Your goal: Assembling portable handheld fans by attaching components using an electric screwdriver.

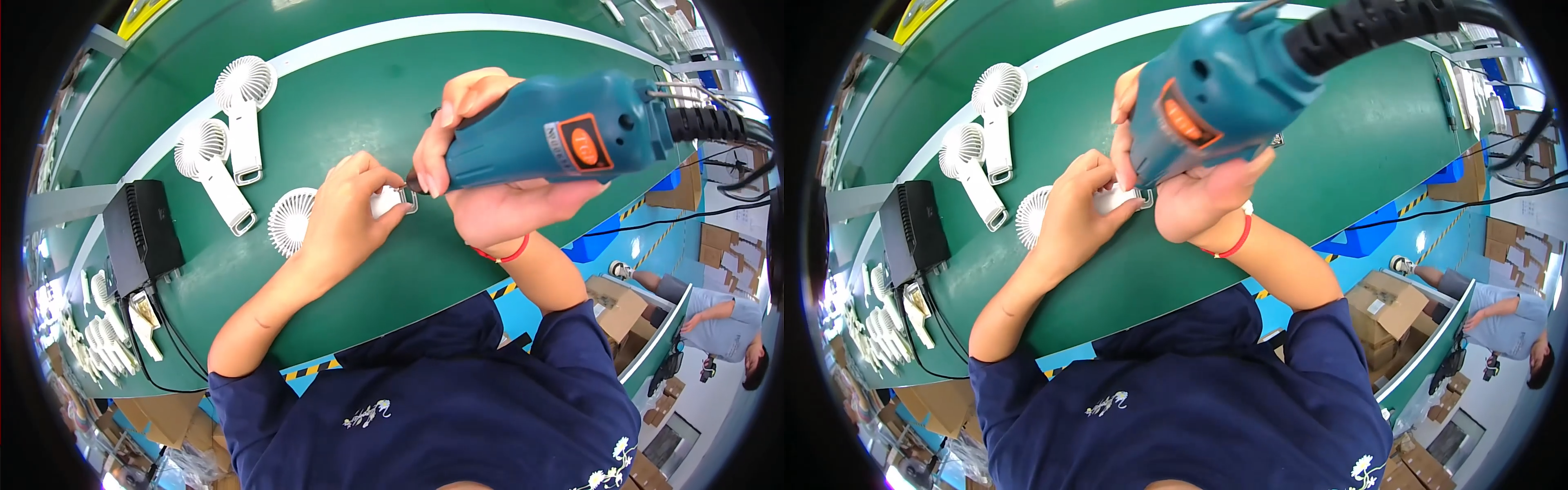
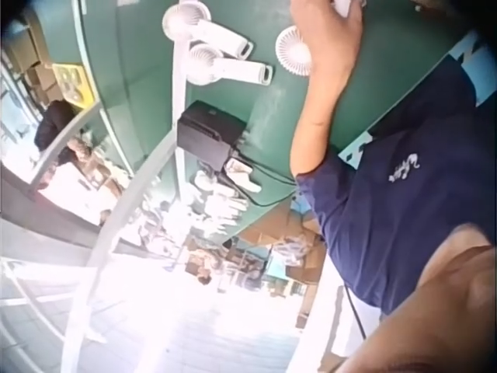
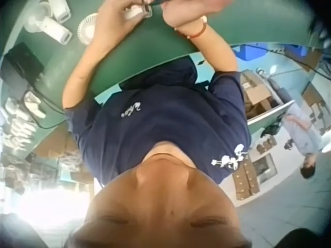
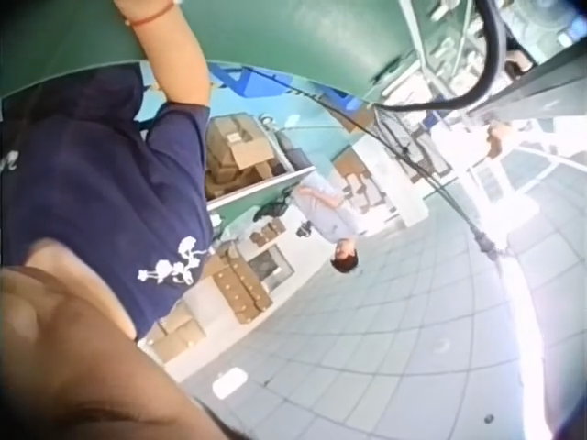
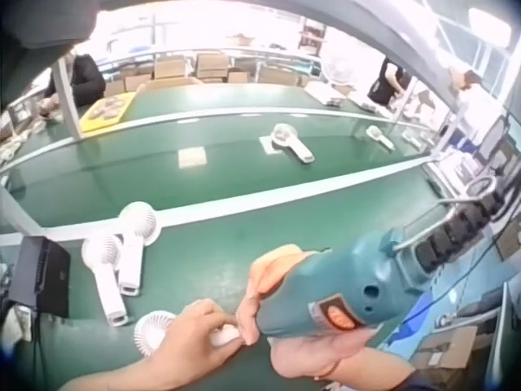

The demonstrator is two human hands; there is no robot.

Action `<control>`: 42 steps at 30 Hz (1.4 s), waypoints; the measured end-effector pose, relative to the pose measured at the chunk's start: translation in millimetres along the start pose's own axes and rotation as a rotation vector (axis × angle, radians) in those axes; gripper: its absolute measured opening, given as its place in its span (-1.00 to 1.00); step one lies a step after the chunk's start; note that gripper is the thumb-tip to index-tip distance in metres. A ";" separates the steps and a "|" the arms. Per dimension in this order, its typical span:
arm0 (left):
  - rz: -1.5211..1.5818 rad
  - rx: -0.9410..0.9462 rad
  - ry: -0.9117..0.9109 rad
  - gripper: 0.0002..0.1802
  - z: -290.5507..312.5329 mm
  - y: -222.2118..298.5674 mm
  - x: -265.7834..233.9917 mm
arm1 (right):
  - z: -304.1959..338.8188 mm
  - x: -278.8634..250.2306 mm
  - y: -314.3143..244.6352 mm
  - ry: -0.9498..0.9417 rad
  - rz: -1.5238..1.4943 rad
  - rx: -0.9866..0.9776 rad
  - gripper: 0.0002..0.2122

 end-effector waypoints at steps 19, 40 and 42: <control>-0.097 0.067 0.058 -0.76 6.1 -1.1 1.7 | -1.7 15.9 11.5 -0.049 0.242 0.091 -0.02; -0.537 0.373 -0.130 -0.62 -57.5 39.6 -72.4 | 18.4 -79.5 -66.0 0.094 -0.334 -0.442 -0.21; -0.803 0.271 -0.121 -0.60 -118.3 12.6 -106.6 | 18.6 -78.3 -59.8 0.169 -0.289 -0.433 -0.35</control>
Point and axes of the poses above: each hand's wrist, its own z-axis away from the middle knuckle, its own x-axis out of the palm, y = z × x, the point moved 7 cm from there along -z, towards the middle knuckle, and after that the axes turned 13 degrees about -y, right-handed, at the moved point
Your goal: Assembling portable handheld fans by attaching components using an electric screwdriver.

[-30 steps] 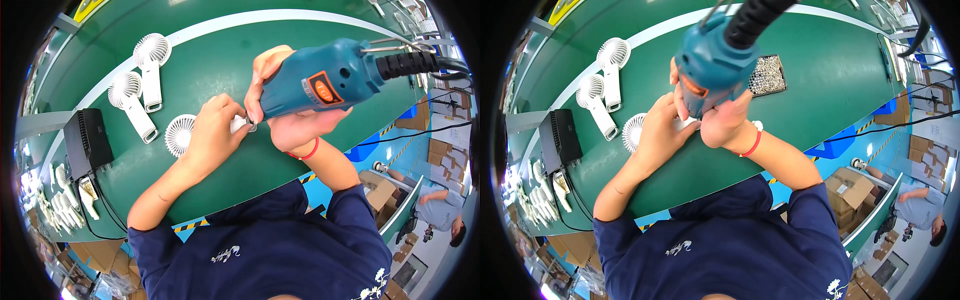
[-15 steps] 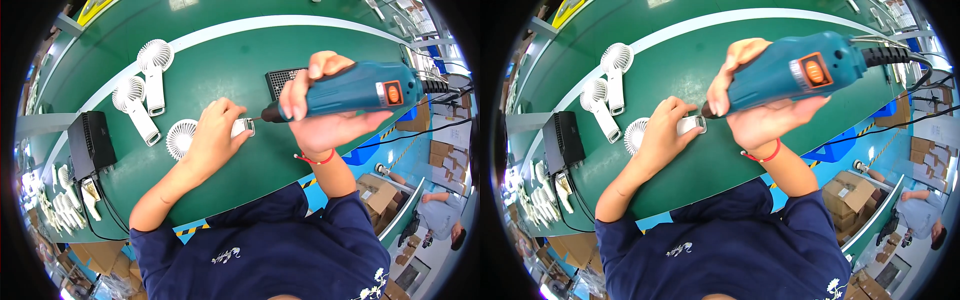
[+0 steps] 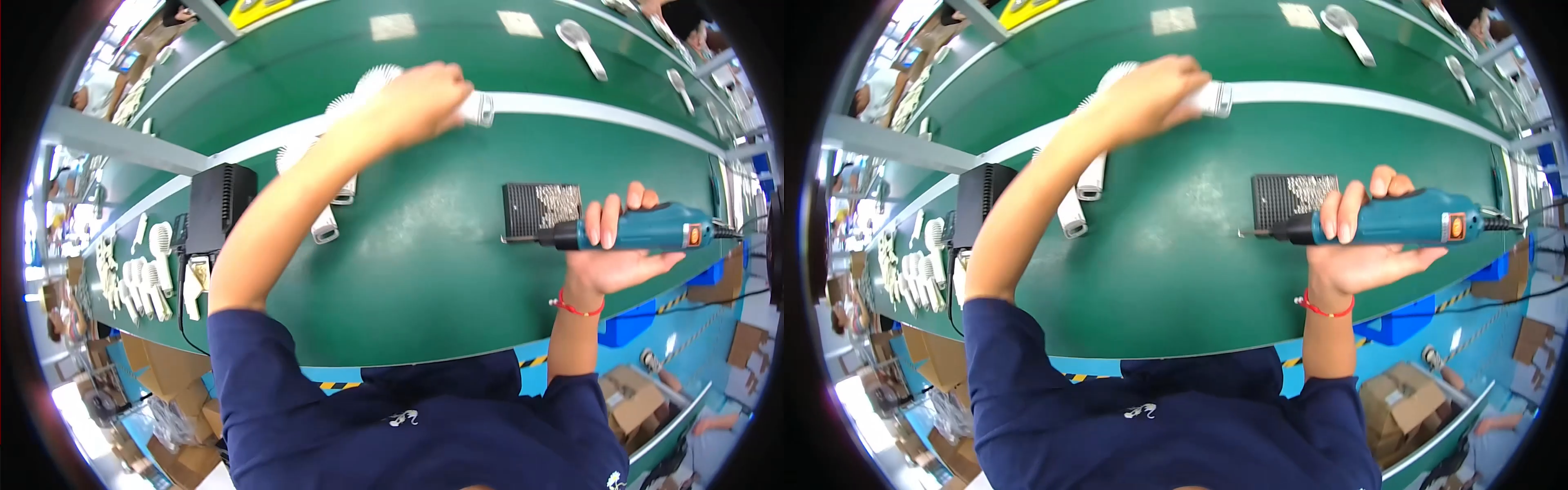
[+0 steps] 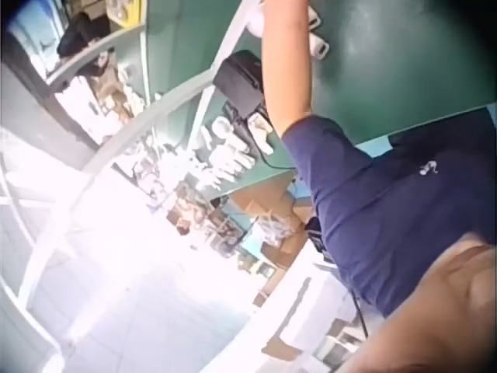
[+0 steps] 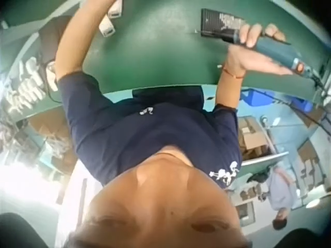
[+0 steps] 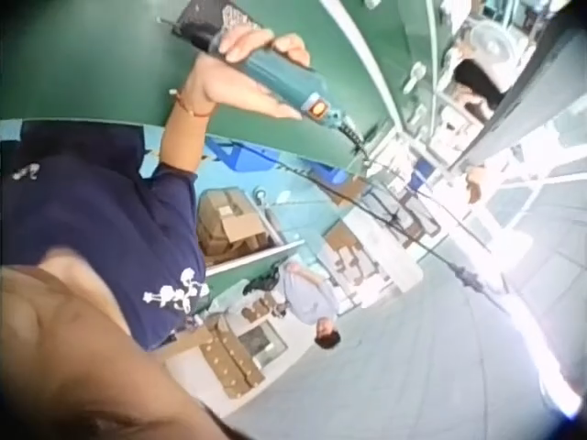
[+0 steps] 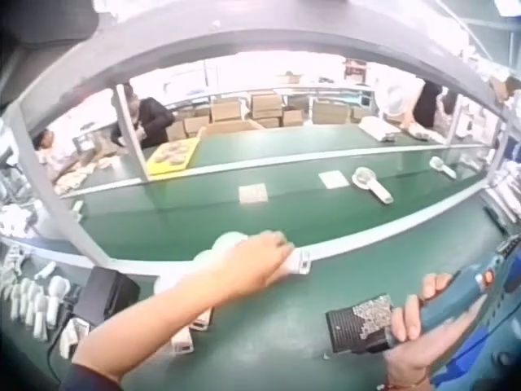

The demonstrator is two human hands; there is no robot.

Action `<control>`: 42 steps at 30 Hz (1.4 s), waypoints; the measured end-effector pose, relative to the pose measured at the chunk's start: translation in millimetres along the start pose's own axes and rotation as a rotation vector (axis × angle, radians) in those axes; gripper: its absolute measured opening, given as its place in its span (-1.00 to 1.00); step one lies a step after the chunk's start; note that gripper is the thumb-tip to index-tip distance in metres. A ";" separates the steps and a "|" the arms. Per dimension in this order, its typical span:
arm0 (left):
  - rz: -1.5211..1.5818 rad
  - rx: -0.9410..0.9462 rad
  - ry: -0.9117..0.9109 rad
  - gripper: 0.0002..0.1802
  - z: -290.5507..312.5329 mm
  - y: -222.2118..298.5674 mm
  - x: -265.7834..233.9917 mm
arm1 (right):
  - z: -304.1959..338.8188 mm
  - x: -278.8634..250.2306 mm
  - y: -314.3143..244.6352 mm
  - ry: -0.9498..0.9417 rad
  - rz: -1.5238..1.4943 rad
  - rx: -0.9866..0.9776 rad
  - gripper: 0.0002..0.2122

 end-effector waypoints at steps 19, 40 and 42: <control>-0.264 -0.076 -0.305 -0.41 89.1 -52.5 -1.0 | 3.0 -20.6 3.4 0.016 -0.001 0.032 -0.32; -0.104 -0.074 -0.211 -0.48 121.4 99.2 61.9 | -4.1 22.9 5.7 -0.074 -0.006 0.108 -0.27; 0.027 -0.165 -0.192 -0.45 126.0 93.9 59.4 | -1.4 28.0 14.5 -0.077 -0.009 0.126 -0.27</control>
Point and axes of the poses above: each hand's wrist, its own z-axis away from the middle knuckle, its own x-axis out of the palm, y = z × x, the point moved 7 cm from there along -z, towards the middle knuckle, and after that the axes turned 13 degrees about -y, right-handed, at the moved point
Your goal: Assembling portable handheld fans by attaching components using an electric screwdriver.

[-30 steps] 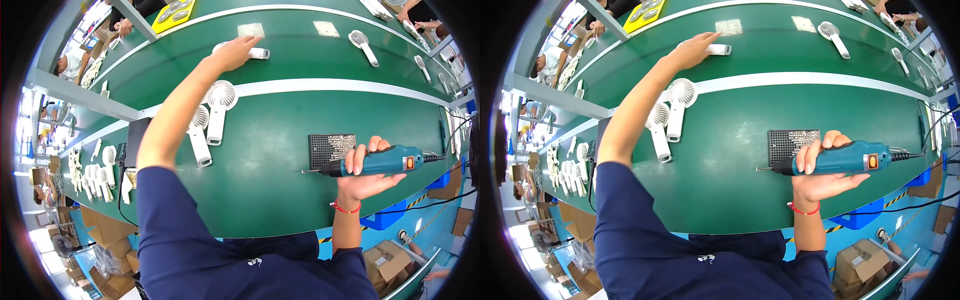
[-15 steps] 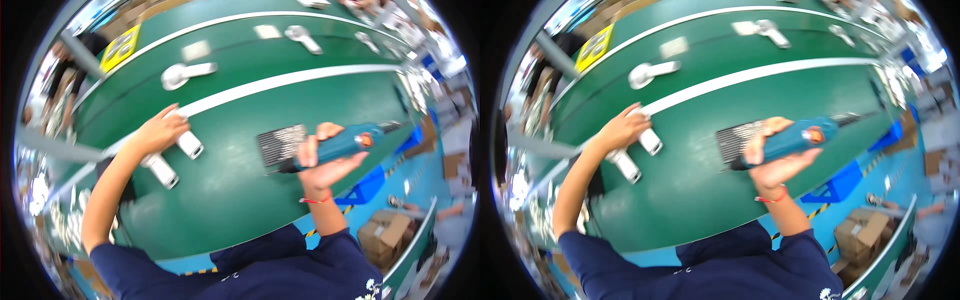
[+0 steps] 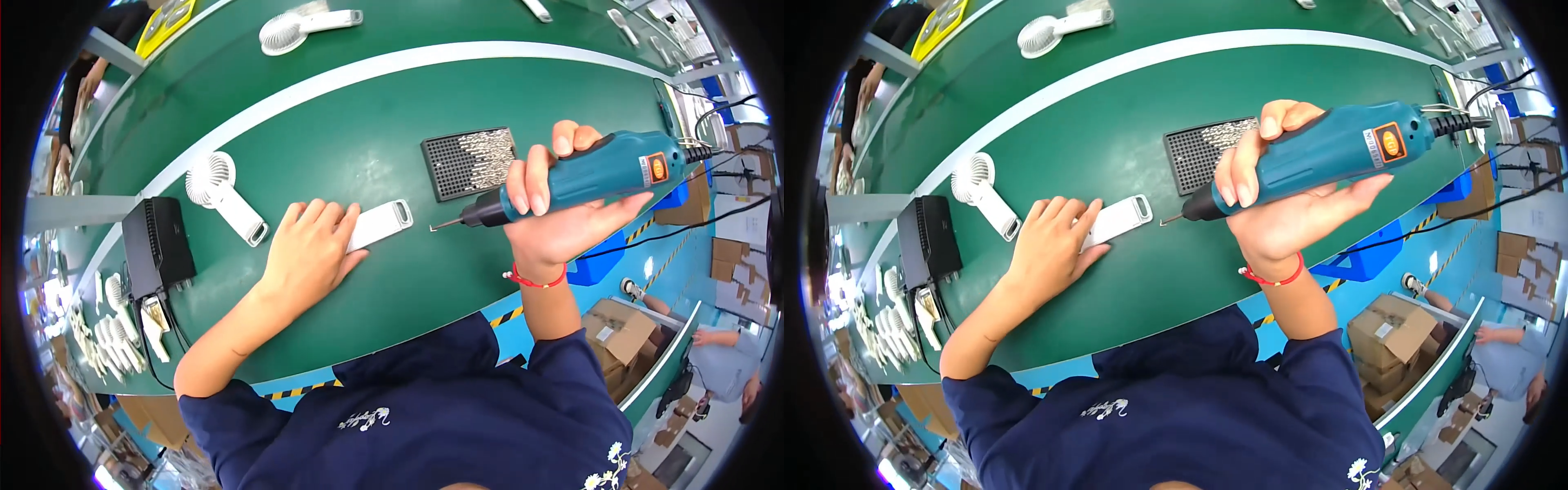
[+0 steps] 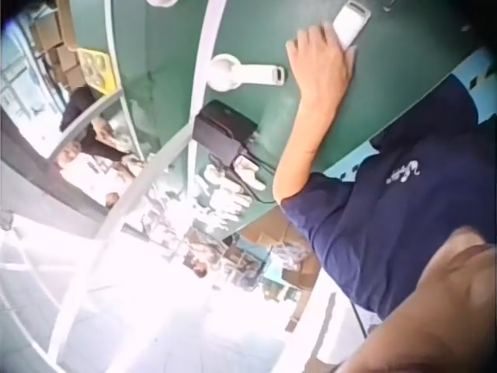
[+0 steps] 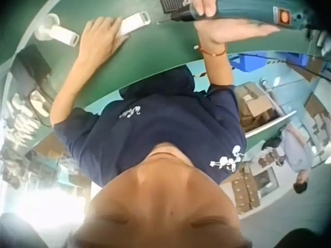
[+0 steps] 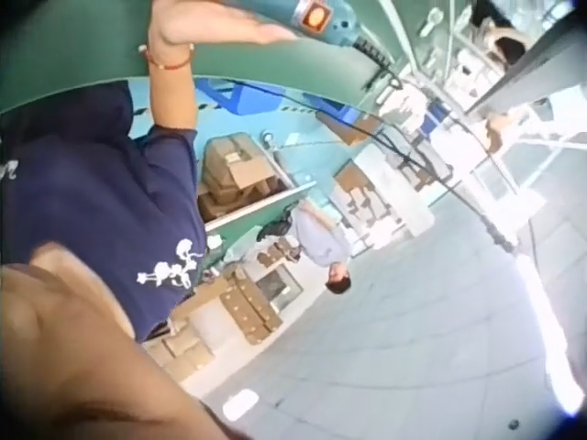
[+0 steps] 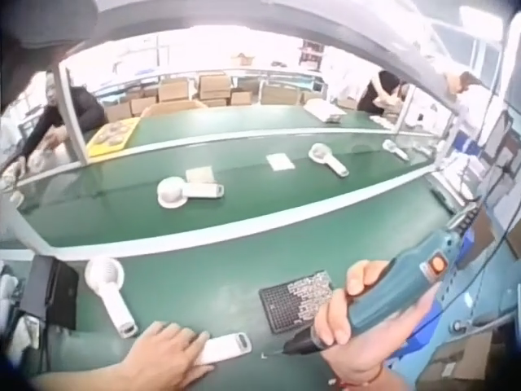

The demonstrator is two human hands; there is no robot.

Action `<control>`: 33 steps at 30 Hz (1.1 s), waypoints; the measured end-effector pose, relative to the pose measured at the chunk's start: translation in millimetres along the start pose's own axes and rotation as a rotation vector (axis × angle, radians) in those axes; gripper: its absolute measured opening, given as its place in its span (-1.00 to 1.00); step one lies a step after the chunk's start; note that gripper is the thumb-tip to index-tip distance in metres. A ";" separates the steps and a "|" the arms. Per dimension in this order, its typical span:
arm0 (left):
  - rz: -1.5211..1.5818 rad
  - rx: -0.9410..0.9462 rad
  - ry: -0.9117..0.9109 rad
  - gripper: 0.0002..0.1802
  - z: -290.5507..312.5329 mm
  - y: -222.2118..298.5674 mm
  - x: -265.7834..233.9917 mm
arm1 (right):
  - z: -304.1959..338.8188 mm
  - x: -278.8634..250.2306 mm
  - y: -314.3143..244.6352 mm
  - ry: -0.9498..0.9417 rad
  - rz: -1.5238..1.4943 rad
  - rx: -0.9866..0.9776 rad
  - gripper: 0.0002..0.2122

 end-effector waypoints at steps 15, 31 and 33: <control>0.735 0.320 0.322 -0.81 -16.2 23.2 -17.1 | 5.4 27.0 24.3 -0.138 -0.090 0.112 -0.27; 0.954 0.152 0.190 -0.85 -13.2 13.0 1.0 | 20.5 36.9 40.3 -0.011 -0.143 0.157 -0.13; 0.940 0.119 0.206 -0.85 -20.7 10.9 2.9 | 15.1 39.9 36.0 -0.085 -0.010 0.132 -0.14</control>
Point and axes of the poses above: each hand's wrist, its own z-axis away from the middle knuckle, its own x-axis out of the palm, y = z × x, the point moved 7 cm from there along -z, towards the middle knuckle, and after that the axes turned 13 degrees about -y, right-handed, at the moved point
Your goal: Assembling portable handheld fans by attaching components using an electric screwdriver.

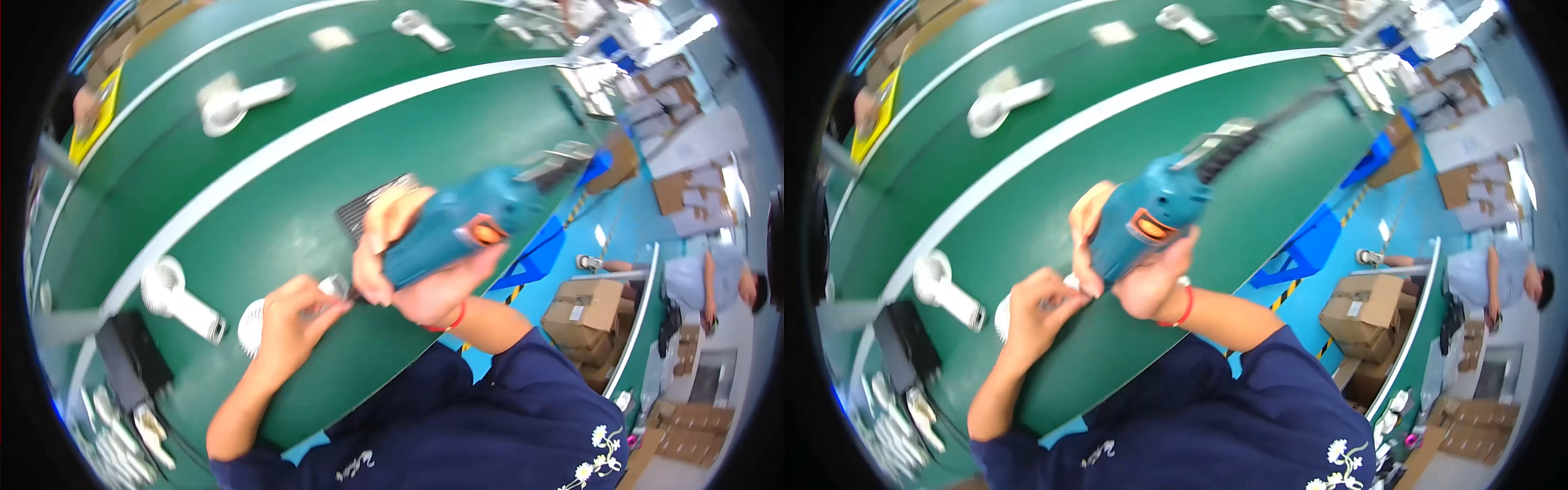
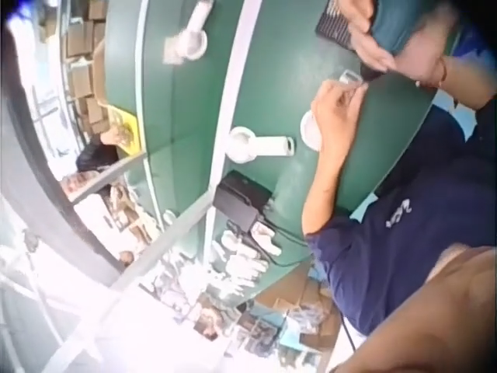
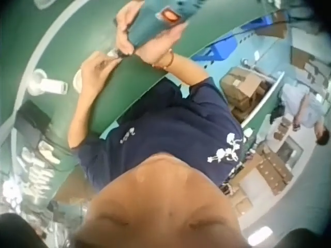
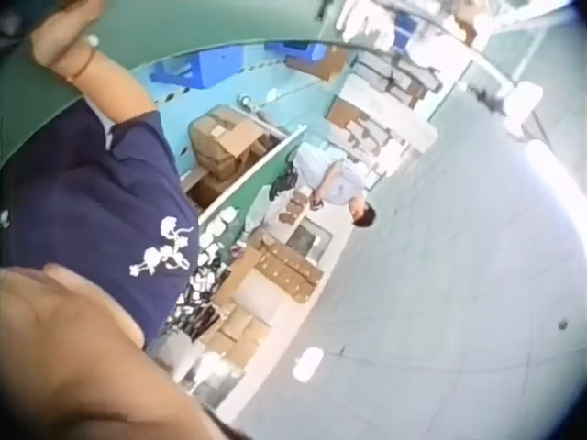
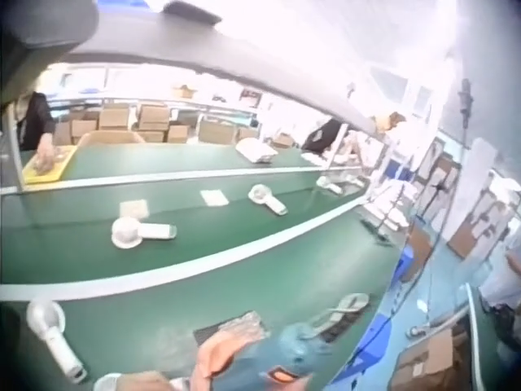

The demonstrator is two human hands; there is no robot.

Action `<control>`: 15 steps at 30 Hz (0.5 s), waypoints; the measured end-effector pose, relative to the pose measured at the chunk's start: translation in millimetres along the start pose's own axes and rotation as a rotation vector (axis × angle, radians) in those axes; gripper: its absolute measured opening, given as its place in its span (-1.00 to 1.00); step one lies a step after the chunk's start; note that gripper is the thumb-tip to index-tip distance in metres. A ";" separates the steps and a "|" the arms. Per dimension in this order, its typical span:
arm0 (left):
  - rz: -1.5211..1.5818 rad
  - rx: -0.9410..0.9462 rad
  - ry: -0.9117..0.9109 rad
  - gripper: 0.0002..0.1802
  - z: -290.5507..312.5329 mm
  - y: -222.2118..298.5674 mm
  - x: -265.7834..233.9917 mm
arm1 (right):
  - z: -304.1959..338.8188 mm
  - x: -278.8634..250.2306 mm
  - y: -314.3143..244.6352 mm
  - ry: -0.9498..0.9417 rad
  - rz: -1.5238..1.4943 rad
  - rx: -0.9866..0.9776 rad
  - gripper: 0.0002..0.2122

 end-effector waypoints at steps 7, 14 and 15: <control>-0.106 0.004 -0.032 -0.69 -13.0 -2.4 -5.3 | -13.3 8.8 17.8 -0.304 0.232 -0.014 -0.11; -0.128 -0.071 -0.055 -0.67 -6.0 -12.8 -1.0 | -15.0 3.6 28.7 -0.219 0.141 -0.011 -0.09; -0.127 -0.070 -0.054 -0.67 -5.3 -13.8 -0.7 | -13.6 4.7 30.3 -0.220 0.142 -0.010 -0.09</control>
Point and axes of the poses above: each hand's wrist, its own z-axis away from the middle knuckle, its own x-axis out of the palm, y = z × x, the point moved 7 cm from there along -z, towards the middle knuckle, and after that the axes turned 13 degrees about -y, right-handed, at the moved point
